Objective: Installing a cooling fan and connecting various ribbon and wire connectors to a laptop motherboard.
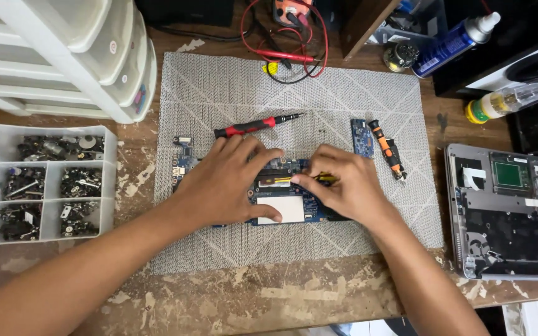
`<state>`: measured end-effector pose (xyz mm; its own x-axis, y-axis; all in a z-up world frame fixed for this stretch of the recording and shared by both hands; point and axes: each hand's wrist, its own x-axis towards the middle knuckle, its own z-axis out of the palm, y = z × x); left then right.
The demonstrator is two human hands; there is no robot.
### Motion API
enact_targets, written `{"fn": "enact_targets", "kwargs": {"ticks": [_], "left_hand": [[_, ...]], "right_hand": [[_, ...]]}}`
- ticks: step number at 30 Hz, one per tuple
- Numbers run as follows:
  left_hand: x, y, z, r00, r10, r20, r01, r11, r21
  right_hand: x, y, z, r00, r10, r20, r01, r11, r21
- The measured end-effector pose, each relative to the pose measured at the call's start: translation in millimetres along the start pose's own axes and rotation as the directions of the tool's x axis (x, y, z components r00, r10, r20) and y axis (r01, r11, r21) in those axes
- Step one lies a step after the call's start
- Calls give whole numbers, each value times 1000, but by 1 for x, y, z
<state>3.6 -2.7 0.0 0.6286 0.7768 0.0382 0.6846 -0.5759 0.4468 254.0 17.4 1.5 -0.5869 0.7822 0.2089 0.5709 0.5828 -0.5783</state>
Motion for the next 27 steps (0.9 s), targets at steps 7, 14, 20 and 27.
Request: {"fn": "enact_targets", "kwargs": {"ticks": [7, 14, 20, 27], "left_hand": [[-1, -1, 3, 999, 21, -37, -21, 1000, -13], [-7, -5, 10, 987, 59, -148, -65, 997, -42], [-32, 1, -2, 895, 88, -437, -128, 990, -62], [-63, -21, 7, 848, 198, -492, 22, 914, 406]], "right_hand": [[1, -7, -29, 999, 43, 33, -42, 999, -10], [-8, 15, -29, 1000, 14, 4, -14, 1000, 6], [-17, 50, -12, 980, -92, -175, 81, 994, -67], [-14, 36, 4, 963, -103, -249, 110, 994, 13]]}}
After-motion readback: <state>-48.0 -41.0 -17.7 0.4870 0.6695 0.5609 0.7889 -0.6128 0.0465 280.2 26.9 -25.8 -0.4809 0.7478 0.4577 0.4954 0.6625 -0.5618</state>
